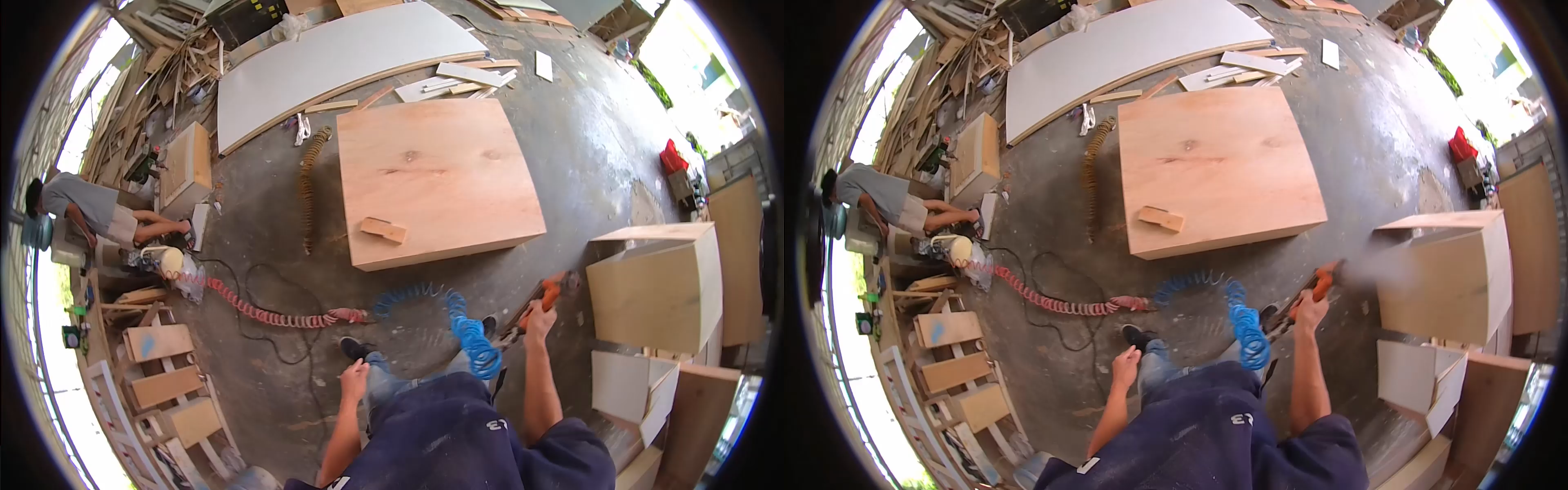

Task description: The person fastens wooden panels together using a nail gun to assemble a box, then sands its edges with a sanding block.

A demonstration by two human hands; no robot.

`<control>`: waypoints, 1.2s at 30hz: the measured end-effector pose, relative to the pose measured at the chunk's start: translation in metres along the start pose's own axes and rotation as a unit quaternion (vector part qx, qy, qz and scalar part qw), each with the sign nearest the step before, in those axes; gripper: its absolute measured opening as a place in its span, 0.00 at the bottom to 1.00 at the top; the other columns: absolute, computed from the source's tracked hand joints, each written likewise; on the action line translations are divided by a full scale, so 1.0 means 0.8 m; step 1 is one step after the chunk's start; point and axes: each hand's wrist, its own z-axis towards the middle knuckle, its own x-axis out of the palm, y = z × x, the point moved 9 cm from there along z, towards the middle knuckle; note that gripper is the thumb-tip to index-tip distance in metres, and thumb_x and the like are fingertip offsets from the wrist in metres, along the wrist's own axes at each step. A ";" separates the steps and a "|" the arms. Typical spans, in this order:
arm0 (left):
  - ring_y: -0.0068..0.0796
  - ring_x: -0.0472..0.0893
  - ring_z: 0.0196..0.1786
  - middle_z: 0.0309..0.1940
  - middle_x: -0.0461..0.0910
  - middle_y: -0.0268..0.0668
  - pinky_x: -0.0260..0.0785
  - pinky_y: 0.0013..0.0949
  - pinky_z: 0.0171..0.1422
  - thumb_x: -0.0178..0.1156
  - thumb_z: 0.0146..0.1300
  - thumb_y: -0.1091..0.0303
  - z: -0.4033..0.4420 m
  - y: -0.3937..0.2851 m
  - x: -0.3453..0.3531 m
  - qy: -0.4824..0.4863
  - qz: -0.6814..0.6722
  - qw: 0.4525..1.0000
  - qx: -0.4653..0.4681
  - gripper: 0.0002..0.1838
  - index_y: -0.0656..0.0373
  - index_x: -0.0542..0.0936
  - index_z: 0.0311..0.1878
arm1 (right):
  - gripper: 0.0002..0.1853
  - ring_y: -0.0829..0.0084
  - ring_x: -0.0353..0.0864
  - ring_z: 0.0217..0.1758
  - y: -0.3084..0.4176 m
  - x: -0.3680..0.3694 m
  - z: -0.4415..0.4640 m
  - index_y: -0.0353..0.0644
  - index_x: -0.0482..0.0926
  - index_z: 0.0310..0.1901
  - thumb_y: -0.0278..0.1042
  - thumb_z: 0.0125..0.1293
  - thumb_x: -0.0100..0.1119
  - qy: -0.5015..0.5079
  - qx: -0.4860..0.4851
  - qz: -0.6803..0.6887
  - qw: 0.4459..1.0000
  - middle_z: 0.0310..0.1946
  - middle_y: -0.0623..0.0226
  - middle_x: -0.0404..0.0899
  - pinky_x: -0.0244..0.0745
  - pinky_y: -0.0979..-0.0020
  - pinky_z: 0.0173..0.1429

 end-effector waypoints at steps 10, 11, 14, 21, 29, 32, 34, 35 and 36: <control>0.29 0.86 0.46 0.47 0.86 0.40 0.77 0.32 0.50 0.64 0.75 0.61 0.041 -0.154 -0.208 0.106 -0.060 0.971 0.206 0.24 0.66 0.79 0.67 | 0.16 0.40 0.86 0.44 -0.050 0.167 -0.204 0.33 0.84 0.45 0.33 0.57 0.64 0.130 -0.208 -0.550 0.798 0.37 0.41 0.86 0.79 0.50 0.48; 0.28 0.86 0.47 0.48 0.86 0.39 0.77 0.31 0.51 0.63 0.75 0.61 0.054 -0.159 -0.218 0.092 -0.091 0.971 0.200 0.23 0.67 0.79 0.67 | 0.16 0.41 0.87 0.44 -0.071 0.178 -0.213 0.33 0.85 0.44 0.34 0.57 0.65 0.160 -0.182 -0.573 0.783 0.37 0.40 0.85 0.79 0.50 0.49; 0.24 0.84 0.52 0.52 0.87 0.40 0.75 0.28 0.57 0.63 0.76 0.61 0.080 -0.156 -0.241 0.079 -0.060 0.980 0.173 0.25 0.71 0.79 0.67 | 0.17 0.41 0.87 0.45 -0.109 0.201 -0.244 0.31 0.86 0.43 0.36 0.57 0.65 0.199 -0.163 -0.579 0.773 0.36 0.39 0.86 0.79 0.49 0.50; 0.24 0.86 0.46 0.50 0.88 0.39 0.76 0.27 0.47 0.60 0.77 0.60 0.168 -0.130 -0.328 0.087 -0.143 0.984 0.059 0.24 0.69 0.78 0.68 | 0.21 0.41 0.86 0.53 -0.261 0.234 -0.330 0.27 0.83 0.47 0.37 0.59 0.65 0.213 0.084 -0.585 0.778 0.45 0.33 0.85 0.81 0.47 0.58; 0.27 0.87 0.45 0.49 0.87 0.41 0.77 0.27 0.45 0.59 0.78 0.62 0.344 -0.220 -0.381 0.119 -0.122 0.985 0.011 0.23 0.69 0.78 0.67 | 0.28 0.44 0.86 0.57 -0.361 0.317 -0.339 0.27 0.78 0.57 0.41 0.61 0.68 0.167 0.168 -0.590 0.772 0.53 0.36 0.84 0.83 0.54 0.59; 0.30 0.88 0.46 0.49 0.87 0.41 0.78 0.29 0.46 0.59 0.78 0.61 0.404 -0.279 -0.396 0.172 -0.120 0.978 -0.011 0.23 0.69 0.78 0.66 | 0.25 0.44 0.86 0.58 -0.352 0.371 -0.341 0.26 0.80 0.53 0.39 0.60 0.67 0.100 0.218 -0.528 0.815 0.51 0.35 0.84 0.82 0.52 0.60; 0.36 0.88 0.49 0.50 0.86 0.45 0.78 0.35 0.50 0.57 0.78 0.59 0.443 -0.313 -0.399 0.212 -0.128 0.968 -0.033 0.25 0.69 0.76 0.67 | 0.24 0.44 0.86 0.56 -0.350 0.406 -0.351 0.26 0.81 0.51 0.40 0.60 0.67 0.074 0.232 -0.503 0.829 0.49 0.35 0.85 0.82 0.52 0.59; 0.36 0.88 0.49 0.50 0.86 0.45 0.78 0.35 0.50 0.57 0.78 0.59 0.467 -0.335 -0.404 0.218 -0.121 0.968 -0.030 0.25 0.69 0.76 0.67 | 0.23 0.44 0.87 0.54 -0.346 0.428 -0.349 0.26 0.82 0.48 0.41 0.60 0.68 0.068 0.241 -0.474 0.844 0.45 0.36 0.86 0.82 0.52 0.57; 0.37 0.88 0.49 0.50 0.86 0.45 0.79 0.36 0.51 0.57 0.78 0.58 0.492 -0.350 -0.407 0.222 -0.133 0.965 -0.039 0.24 0.69 0.76 0.66 | 0.23 0.45 0.88 0.52 -0.343 0.445 -0.346 0.26 0.83 0.44 0.42 0.60 0.69 0.064 0.249 -0.446 0.857 0.42 0.37 0.87 0.82 0.52 0.56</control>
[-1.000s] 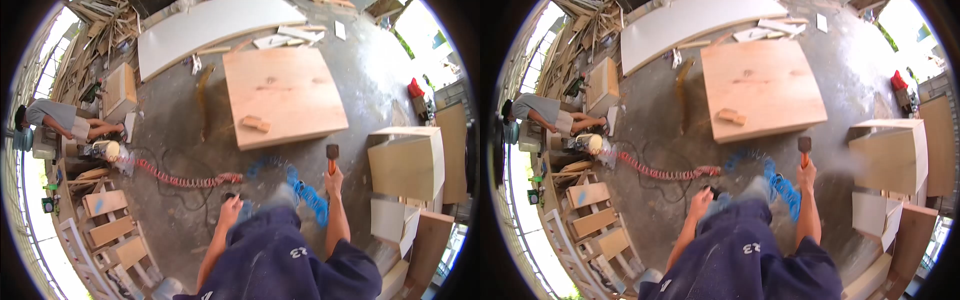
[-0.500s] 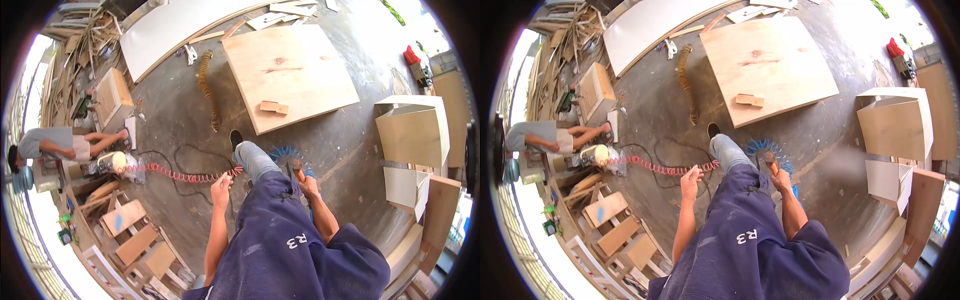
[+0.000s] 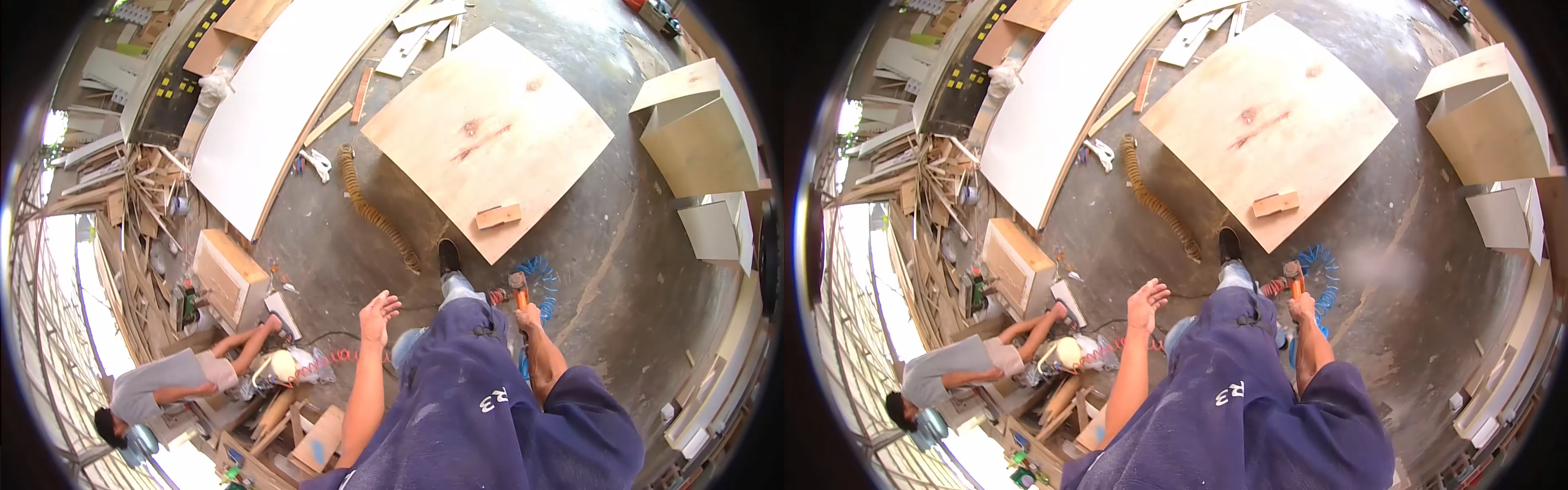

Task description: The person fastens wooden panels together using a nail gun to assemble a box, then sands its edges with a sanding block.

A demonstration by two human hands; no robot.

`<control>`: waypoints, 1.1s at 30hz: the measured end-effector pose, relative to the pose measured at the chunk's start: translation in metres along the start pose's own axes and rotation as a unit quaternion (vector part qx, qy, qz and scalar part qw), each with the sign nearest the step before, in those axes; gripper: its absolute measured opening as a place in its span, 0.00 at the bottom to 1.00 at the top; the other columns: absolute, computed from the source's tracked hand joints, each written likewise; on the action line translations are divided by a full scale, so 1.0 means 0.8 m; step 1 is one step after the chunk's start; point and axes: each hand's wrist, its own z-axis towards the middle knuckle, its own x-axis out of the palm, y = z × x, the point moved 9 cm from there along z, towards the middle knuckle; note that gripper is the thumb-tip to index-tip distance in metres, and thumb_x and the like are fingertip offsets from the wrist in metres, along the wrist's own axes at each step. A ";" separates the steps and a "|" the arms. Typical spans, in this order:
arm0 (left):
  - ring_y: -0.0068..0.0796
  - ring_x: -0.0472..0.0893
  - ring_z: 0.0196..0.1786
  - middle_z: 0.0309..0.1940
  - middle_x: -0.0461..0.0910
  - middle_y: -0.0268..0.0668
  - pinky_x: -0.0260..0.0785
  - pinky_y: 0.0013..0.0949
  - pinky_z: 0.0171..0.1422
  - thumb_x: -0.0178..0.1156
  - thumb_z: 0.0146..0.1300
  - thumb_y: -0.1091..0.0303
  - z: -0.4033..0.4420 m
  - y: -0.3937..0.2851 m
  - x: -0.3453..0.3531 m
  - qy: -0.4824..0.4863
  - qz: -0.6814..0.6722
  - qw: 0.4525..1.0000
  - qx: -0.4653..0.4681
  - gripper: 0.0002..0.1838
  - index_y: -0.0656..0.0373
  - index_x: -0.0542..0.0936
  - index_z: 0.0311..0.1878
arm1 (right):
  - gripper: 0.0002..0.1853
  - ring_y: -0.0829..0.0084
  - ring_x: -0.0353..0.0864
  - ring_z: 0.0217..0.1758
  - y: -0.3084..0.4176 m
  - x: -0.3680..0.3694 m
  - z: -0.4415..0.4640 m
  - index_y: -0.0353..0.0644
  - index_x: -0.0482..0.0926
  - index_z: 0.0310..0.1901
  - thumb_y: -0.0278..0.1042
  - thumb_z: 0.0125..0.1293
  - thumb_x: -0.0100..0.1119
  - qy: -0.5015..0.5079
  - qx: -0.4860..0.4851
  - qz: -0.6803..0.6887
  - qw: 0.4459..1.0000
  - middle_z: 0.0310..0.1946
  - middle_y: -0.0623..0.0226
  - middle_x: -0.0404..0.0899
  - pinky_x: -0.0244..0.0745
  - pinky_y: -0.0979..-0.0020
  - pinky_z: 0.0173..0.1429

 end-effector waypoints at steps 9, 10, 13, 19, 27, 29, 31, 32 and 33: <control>0.41 0.87 0.53 0.50 0.86 0.47 0.79 0.41 0.54 0.60 0.75 0.59 0.194 -0.088 0.021 0.039 -0.042 0.993 -0.098 0.20 0.67 0.80 0.60 | 0.24 0.42 0.87 0.51 0.092 0.108 -0.001 0.28 0.76 0.48 0.41 0.59 0.67 -0.076 -0.005 0.127 0.989 0.41 0.37 0.85 0.81 0.50 0.55; 0.42 0.87 0.53 0.51 0.86 0.47 0.79 0.43 0.56 0.59 0.75 0.60 0.215 -0.088 0.034 0.051 -0.030 0.991 -0.119 0.20 0.66 0.80 0.60 | 0.24 0.41 0.86 0.51 0.094 0.126 0.000 0.29 0.75 0.49 0.41 0.59 0.68 -0.058 0.013 0.172 0.983 0.42 0.37 0.85 0.80 0.50 0.56; 0.40 0.86 0.54 0.52 0.85 0.44 0.78 0.40 0.56 0.60 0.75 0.58 0.310 -0.081 0.081 0.089 0.001 0.984 -0.154 0.21 0.65 0.80 0.61 | 0.27 0.41 0.84 0.55 0.112 0.181 -0.006 0.31 0.73 0.54 0.41 0.59 0.70 -0.080 0.037 0.151 0.985 0.47 0.37 0.84 0.77 0.48 0.61; 0.25 0.66 0.29 0.27 0.64 0.27 0.65 0.38 0.37 0.61 0.72 0.56 0.536 0.003 0.165 0.159 0.033 0.960 -0.229 0.09 0.49 0.74 0.40 | 0.28 0.43 0.83 0.54 0.183 0.296 -0.020 0.36 0.72 0.60 0.32 0.59 0.71 -0.164 0.057 0.107 0.979 0.49 0.45 0.83 0.77 0.49 0.59; 0.56 0.50 0.85 0.83 0.46 0.52 0.44 0.64 0.84 0.41 0.78 0.55 0.588 -0.007 0.263 0.170 0.015 0.964 -0.203 0.34 0.61 0.52 0.81 | 0.25 0.43 0.82 0.55 0.255 0.470 0.034 0.40 0.72 0.60 0.31 0.63 0.69 -0.138 0.142 0.153 0.968 0.51 0.47 0.80 0.76 0.47 0.59; 0.51 0.54 0.84 0.82 0.51 0.50 0.45 0.62 0.84 0.40 0.79 0.56 0.590 0.004 0.262 0.144 0.004 0.967 -0.210 0.32 0.63 0.53 0.80 | 0.25 0.44 0.82 0.56 0.270 0.499 0.051 0.40 0.72 0.59 0.31 0.63 0.70 -0.138 0.144 0.162 0.966 0.52 0.48 0.80 0.77 0.48 0.58; 0.50 0.54 0.84 0.83 0.50 0.50 0.49 0.59 0.84 0.40 0.80 0.59 0.571 0.004 0.264 0.165 0.014 0.965 -0.205 0.33 0.65 0.50 0.81 | 0.25 0.45 0.82 0.56 0.281 0.513 0.071 0.41 0.72 0.59 0.31 0.63 0.71 -0.146 0.144 0.170 0.964 0.52 0.48 0.80 0.77 0.48 0.58; 0.50 0.54 0.84 0.83 0.50 0.50 0.49 0.59 0.84 0.40 0.80 0.59 0.557 0.010 0.264 0.163 0.028 0.963 -0.213 0.33 0.65 0.50 0.81 | 0.25 0.45 0.82 0.56 0.283 0.524 0.080 0.41 0.72 0.59 0.31 0.62 0.71 -0.150 0.146 0.175 0.962 0.52 0.49 0.80 0.78 0.49 0.58; 0.49 0.54 0.84 0.83 0.49 0.50 0.50 0.58 0.84 0.41 0.80 0.61 0.545 0.015 0.262 0.143 0.035 0.966 -0.214 0.33 0.66 0.49 0.82 | 0.25 0.45 0.82 0.55 0.284 0.530 0.088 0.40 0.72 0.58 0.31 0.62 0.71 -0.156 0.142 0.177 0.961 0.52 0.49 0.79 0.78 0.49 0.58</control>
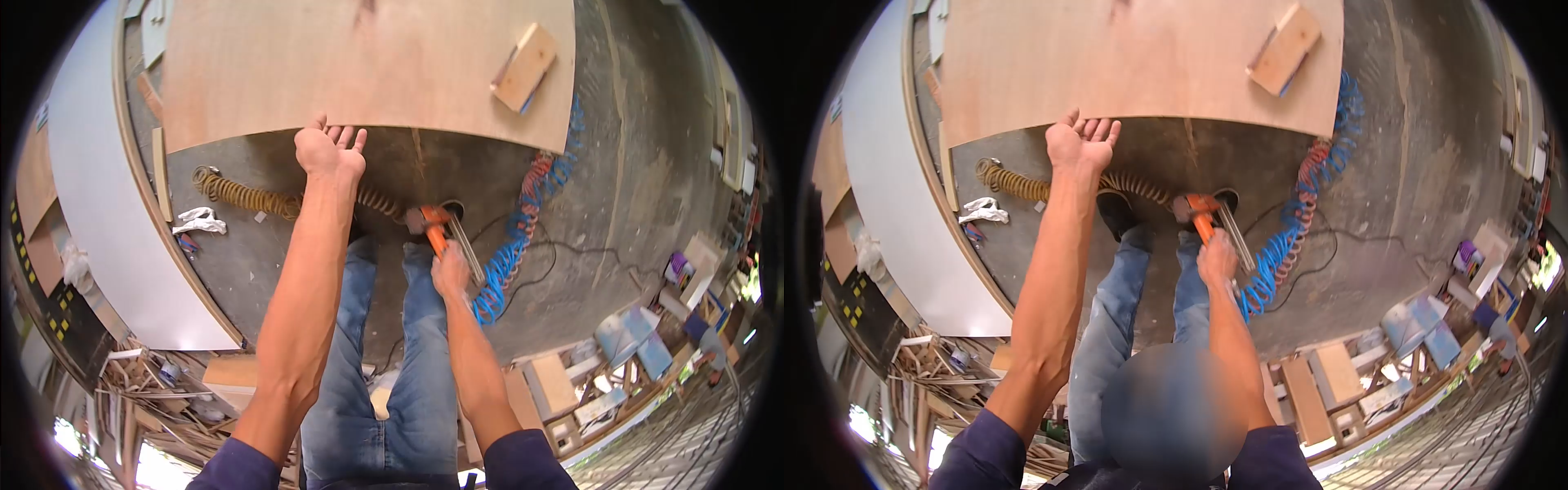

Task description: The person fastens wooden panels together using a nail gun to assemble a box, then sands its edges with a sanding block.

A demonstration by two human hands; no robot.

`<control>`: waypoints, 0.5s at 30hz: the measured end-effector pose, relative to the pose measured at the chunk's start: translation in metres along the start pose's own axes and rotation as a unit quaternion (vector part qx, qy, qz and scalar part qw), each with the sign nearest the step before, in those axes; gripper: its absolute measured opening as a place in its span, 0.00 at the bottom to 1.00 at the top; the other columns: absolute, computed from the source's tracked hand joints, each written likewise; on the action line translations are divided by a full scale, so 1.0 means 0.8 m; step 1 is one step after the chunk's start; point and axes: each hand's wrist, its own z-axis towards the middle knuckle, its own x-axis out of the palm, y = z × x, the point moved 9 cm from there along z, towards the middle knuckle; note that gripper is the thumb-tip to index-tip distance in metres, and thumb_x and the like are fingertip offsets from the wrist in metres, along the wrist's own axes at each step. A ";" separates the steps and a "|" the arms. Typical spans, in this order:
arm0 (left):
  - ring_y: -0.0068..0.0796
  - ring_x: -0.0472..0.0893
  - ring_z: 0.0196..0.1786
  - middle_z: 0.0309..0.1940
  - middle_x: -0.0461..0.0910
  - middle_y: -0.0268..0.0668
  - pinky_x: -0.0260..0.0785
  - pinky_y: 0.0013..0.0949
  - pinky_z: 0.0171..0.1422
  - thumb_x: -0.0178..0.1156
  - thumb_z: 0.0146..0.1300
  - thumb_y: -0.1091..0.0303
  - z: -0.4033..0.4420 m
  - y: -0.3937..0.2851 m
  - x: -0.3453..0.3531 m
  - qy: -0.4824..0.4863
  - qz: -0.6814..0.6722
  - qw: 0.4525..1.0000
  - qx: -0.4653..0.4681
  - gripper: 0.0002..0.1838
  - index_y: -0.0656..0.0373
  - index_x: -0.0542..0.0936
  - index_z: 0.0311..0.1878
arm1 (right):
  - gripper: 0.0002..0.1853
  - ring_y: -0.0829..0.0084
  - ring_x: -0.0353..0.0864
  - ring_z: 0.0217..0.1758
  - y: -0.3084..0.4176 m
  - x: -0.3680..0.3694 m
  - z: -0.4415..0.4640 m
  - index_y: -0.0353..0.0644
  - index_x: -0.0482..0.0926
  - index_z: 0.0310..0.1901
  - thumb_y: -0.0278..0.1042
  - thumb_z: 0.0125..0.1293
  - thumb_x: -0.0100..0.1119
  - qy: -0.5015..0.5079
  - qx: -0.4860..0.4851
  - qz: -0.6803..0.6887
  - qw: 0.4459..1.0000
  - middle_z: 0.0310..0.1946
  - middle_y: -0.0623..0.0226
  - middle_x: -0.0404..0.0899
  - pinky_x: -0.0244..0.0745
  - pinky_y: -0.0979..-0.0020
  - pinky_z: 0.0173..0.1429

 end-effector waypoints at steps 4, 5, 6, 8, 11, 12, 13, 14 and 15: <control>0.48 0.53 0.85 0.84 0.46 0.51 0.53 0.54 0.84 0.41 0.81 0.64 -0.031 0.050 0.021 0.013 0.017 1.000 0.001 0.34 0.69 0.45 0.82 | 0.25 0.45 0.82 0.54 0.001 0.012 0.038 0.38 0.71 0.58 0.30 0.61 0.71 -0.043 0.000 0.006 0.999 0.53 0.49 0.79 0.78 0.49 0.58; 0.49 0.53 0.85 0.84 0.46 0.51 0.52 0.55 0.85 0.40 0.81 0.65 -0.044 0.067 0.033 0.023 0.010 1.000 0.002 0.33 0.71 0.45 0.82 | 0.25 0.45 0.82 0.54 -0.005 0.013 0.049 0.38 0.71 0.58 0.30 0.61 0.71 -0.045 0.009 0.007 0.999 0.53 0.49 0.79 0.78 0.49 0.58; 0.49 0.53 0.85 0.84 0.46 0.51 0.52 0.55 0.85 0.40 0.81 0.65 -0.048 0.087 0.039 0.026 0.016 1.000 -0.004 0.33 0.71 0.45 0.82 | 0.25 0.45 0.82 0.54 -0.008 0.010 0.060 0.38 0.71 0.58 0.30 0.61 0.71 -0.058 0.006 0.017 0.998 0.52 0.49 0.78 0.77 0.49 0.58; 0.50 0.53 0.85 0.83 0.47 0.52 0.51 0.56 0.85 0.40 0.81 0.66 -0.053 0.129 0.056 0.053 -0.012 0.998 -0.024 0.33 0.71 0.46 0.81 | 0.25 0.45 0.81 0.54 -0.021 0.009 0.085 0.37 0.71 0.57 0.30 0.61 0.70 -0.074 0.007 0.032 0.997 0.52 0.48 0.78 0.77 0.50 0.59; 0.50 0.54 0.84 0.82 0.52 0.53 0.50 0.56 0.85 0.40 0.80 0.67 -0.068 0.211 0.088 0.096 -0.031 0.993 -0.067 0.32 0.74 0.49 0.80 | 0.23 0.46 0.82 0.54 -0.052 0.004 0.118 0.35 0.71 0.56 0.31 0.63 0.68 -0.084 0.038 0.050 0.994 0.51 0.47 0.78 0.78 0.49 0.58; 0.50 0.55 0.84 0.81 0.53 0.53 0.50 0.56 0.86 0.41 0.80 0.67 -0.073 0.239 0.101 0.106 -0.041 0.990 -0.082 0.31 0.74 0.50 0.79 | 0.23 0.46 0.82 0.54 -0.060 0.001 0.126 0.35 0.71 0.56 0.31 0.63 0.68 -0.086 0.041 0.057 0.994 0.51 0.47 0.78 0.78 0.49 0.58; 0.50 0.55 0.84 0.81 0.54 0.53 0.50 0.55 0.86 0.41 0.80 0.67 -0.076 0.268 0.113 0.117 -0.052 0.987 -0.094 0.31 0.75 0.51 0.79 | 0.22 0.46 0.82 0.54 -0.069 -0.005 0.132 0.35 0.71 0.56 0.31 0.63 0.68 -0.101 0.044 0.058 0.992 0.51 0.47 0.79 0.78 0.49 0.58; 0.49 0.56 0.84 0.80 0.55 0.54 0.50 0.54 0.86 0.41 0.80 0.67 -0.079 0.296 0.123 0.127 -0.062 0.984 -0.107 0.30 0.76 0.53 0.78 | 0.22 0.46 0.83 0.53 -0.080 -0.011 0.138 0.36 0.71 0.55 0.31 0.63 0.68 -0.117 0.047 0.058 0.990 0.51 0.47 0.79 0.79 0.49 0.57; 0.49 0.57 0.84 0.79 0.57 0.55 0.51 0.53 0.85 0.41 0.80 0.67 -0.088 0.319 0.134 0.132 -0.057 0.983 -0.111 0.30 0.76 0.54 0.77 | 0.23 0.46 0.83 0.52 -0.099 -0.003 0.151 0.36 0.72 0.55 0.32 0.63 0.69 -0.074 0.071 0.093 0.990 0.50 0.48 0.79 0.79 0.48 0.56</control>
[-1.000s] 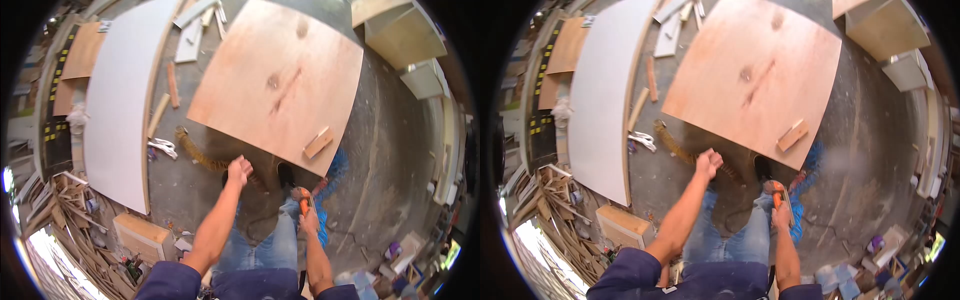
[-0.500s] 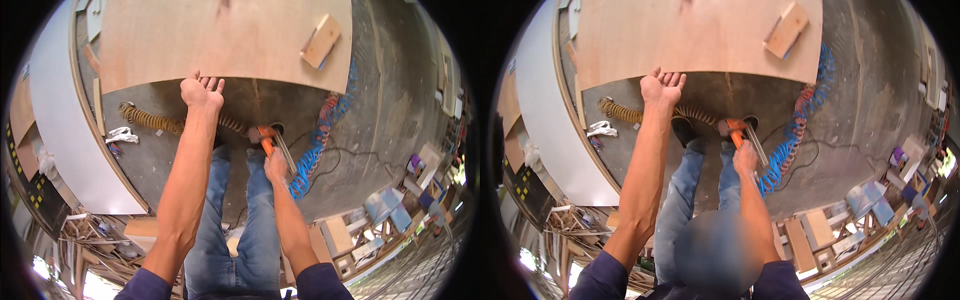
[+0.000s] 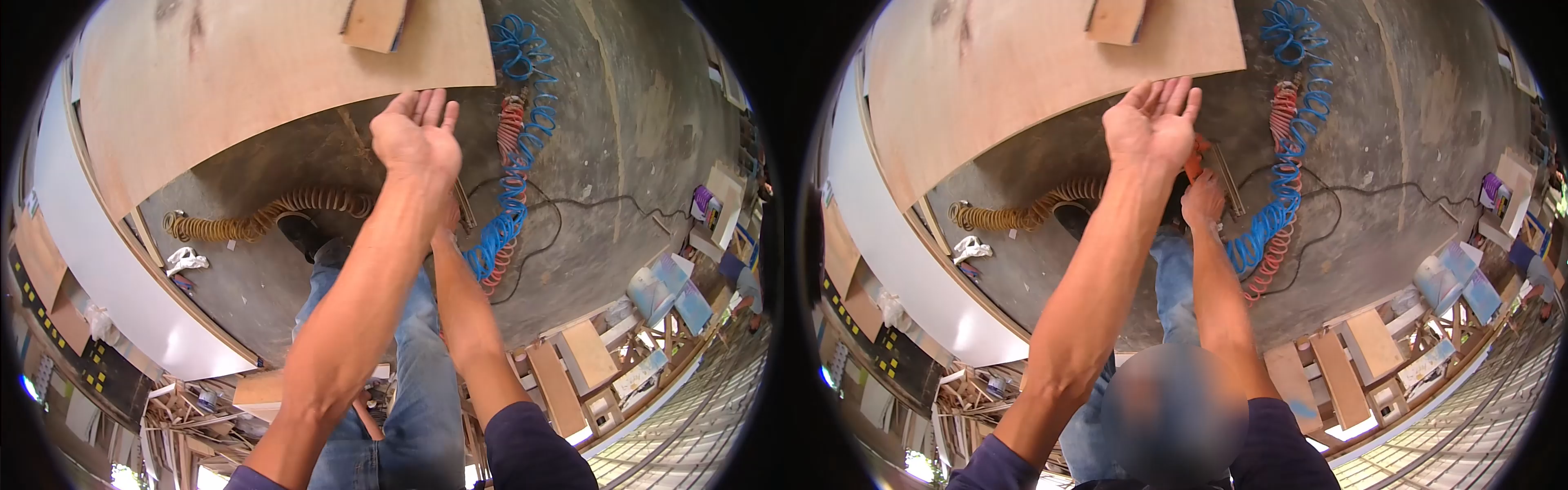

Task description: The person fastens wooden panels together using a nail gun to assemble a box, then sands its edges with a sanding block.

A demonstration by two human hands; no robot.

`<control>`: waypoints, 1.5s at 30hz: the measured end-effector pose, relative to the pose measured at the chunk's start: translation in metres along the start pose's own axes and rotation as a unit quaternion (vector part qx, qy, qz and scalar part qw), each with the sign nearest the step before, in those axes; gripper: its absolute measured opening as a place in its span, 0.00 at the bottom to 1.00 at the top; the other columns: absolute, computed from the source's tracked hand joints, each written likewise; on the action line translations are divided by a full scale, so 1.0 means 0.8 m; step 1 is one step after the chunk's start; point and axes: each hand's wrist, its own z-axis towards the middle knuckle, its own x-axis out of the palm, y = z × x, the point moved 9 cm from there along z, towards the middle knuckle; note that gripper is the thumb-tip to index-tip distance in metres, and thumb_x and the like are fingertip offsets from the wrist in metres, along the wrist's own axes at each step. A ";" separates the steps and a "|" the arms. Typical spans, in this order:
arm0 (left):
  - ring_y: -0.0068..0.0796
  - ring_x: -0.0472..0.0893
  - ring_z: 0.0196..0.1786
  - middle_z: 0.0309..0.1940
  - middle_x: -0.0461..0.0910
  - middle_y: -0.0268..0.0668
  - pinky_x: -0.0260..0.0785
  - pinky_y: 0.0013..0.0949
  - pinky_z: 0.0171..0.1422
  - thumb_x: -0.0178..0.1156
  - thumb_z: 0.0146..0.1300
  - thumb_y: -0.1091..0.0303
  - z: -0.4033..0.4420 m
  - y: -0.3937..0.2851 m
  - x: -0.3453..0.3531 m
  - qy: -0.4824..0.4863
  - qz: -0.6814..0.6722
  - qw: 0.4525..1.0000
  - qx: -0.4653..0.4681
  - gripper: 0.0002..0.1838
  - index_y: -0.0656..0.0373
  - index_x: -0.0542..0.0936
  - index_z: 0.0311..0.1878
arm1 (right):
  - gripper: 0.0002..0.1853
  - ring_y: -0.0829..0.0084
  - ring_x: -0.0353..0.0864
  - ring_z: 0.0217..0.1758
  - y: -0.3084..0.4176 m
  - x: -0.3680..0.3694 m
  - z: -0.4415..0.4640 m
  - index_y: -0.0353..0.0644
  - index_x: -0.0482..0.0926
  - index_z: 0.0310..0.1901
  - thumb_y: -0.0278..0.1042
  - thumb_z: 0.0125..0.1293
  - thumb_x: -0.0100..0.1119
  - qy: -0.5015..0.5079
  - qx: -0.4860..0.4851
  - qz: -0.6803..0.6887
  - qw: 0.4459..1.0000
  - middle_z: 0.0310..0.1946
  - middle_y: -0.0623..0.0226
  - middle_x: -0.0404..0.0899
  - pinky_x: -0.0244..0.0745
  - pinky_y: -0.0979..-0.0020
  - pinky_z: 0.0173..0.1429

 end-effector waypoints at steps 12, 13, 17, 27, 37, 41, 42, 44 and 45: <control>0.53 0.51 0.85 0.81 0.53 0.57 0.52 0.54 0.83 0.42 0.81 0.70 0.003 0.050 0.010 0.077 -0.071 0.992 -0.072 0.29 0.76 0.52 0.79 | 0.29 0.46 0.82 0.57 -0.090 -0.024 0.051 0.34 0.70 0.62 0.30 0.63 0.71 -0.065 0.012 -0.015 0.998 0.56 0.49 0.77 0.79 0.51 0.57; 0.53 0.51 0.85 0.81 0.53 0.57 0.52 0.54 0.83 0.42 0.81 0.70 0.002 0.045 0.006 0.072 -0.068 0.993 -0.071 0.29 0.76 0.52 0.79 | 0.29 0.46 0.82 0.57 -0.093 -0.017 0.054 0.34 0.70 0.62 0.30 0.63 0.71 -0.061 0.014 -0.013 0.998 0.56 0.49 0.77 0.79 0.51 0.57; 0.56 0.51 0.85 0.82 0.50 0.56 0.54 0.56 0.82 0.38 0.82 0.69 -0.003 0.027 -0.001 0.060 -0.160 0.980 -0.100 0.29 0.69 0.52 0.81 | 0.29 0.49 0.79 0.58 -0.094 0.004 0.063 0.35 0.69 0.61 0.31 0.61 0.72 -0.072 -0.002 -0.026 0.997 0.55 0.51 0.76 0.76 0.53 0.59; 0.59 0.59 0.79 0.73 0.60 0.55 0.56 0.55 0.84 0.42 0.81 0.69 -0.033 -0.187 -0.073 -0.049 -0.092 0.988 0.113 0.29 0.75 0.54 0.78 | 0.38 0.42 0.76 0.63 -0.096 0.080 0.070 0.35 0.63 0.66 0.25 0.57 0.74 0.006 -0.003 0.041 0.999 0.61 0.45 0.70 0.74 0.48 0.63; 0.53 0.60 0.77 0.72 0.57 0.56 0.58 0.54 0.81 0.39 0.81 0.66 -0.050 -0.395 -0.142 -0.054 -0.075 0.971 0.221 0.30 0.74 0.51 0.79 | 0.25 0.38 0.77 0.62 -0.063 0.059 0.089 0.32 0.70 0.63 0.32 0.67 0.62 0.062 -0.039 -0.028 0.997 0.59 0.39 0.77 0.76 0.49 0.64; 0.53 0.61 0.76 0.73 0.56 0.57 0.61 0.53 0.78 0.40 0.81 0.64 -0.050 -0.419 -0.155 -0.069 -0.067 0.970 0.223 0.30 0.74 0.51 0.78 | 0.25 0.45 0.73 0.68 0.088 0.030 0.027 0.33 0.72 0.65 0.28 0.66 0.60 -0.088 -0.272 -0.025 0.958 0.63 0.45 0.75 0.69 0.51 0.73; 0.53 0.62 0.75 0.72 0.57 0.57 0.61 0.52 0.77 0.39 0.81 0.63 -0.047 -0.425 -0.160 -0.079 -0.071 0.969 0.223 0.30 0.75 0.53 0.77 | 0.25 0.46 0.72 0.69 0.143 0.020 0.004 0.34 0.74 0.64 0.28 0.65 0.60 -0.087 -0.305 0.001 0.948 0.63 0.46 0.75 0.67 0.51 0.74; 0.53 0.63 0.75 0.72 0.58 0.57 0.62 0.52 0.76 0.40 0.81 0.62 -0.047 -0.439 -0.167 -0.086 -0.079 0.968 0.224 0.30 0.75 0.54 0.77 | 0.26 0.48 0.72 0.70 0.257 0.006 -0.050 0.35 0.75 0.64 0.28 0.63 0.60 -0.105 -0.374 0.028 0.921 0.64 0.49 0.75 0.65 0.50 0.76; 0.53 0.63 0.74 0.72 0.59 0.56 0.62 0.52 0.75 0.40 0.81 0.62 -0.047 -0.444 -0.170 -0.094 -0.079 0.967 0.224 0.30 0.75 0.56 0.76 | 0.27 0.50 0.72 0.70 0.302 0.006 -0.074 0.35 0.75 0.65 0.28 0.61 0.61 -0.124 -0.409 0.030 0.904 0.64 0.50 0.75 0.66 0.51 0.76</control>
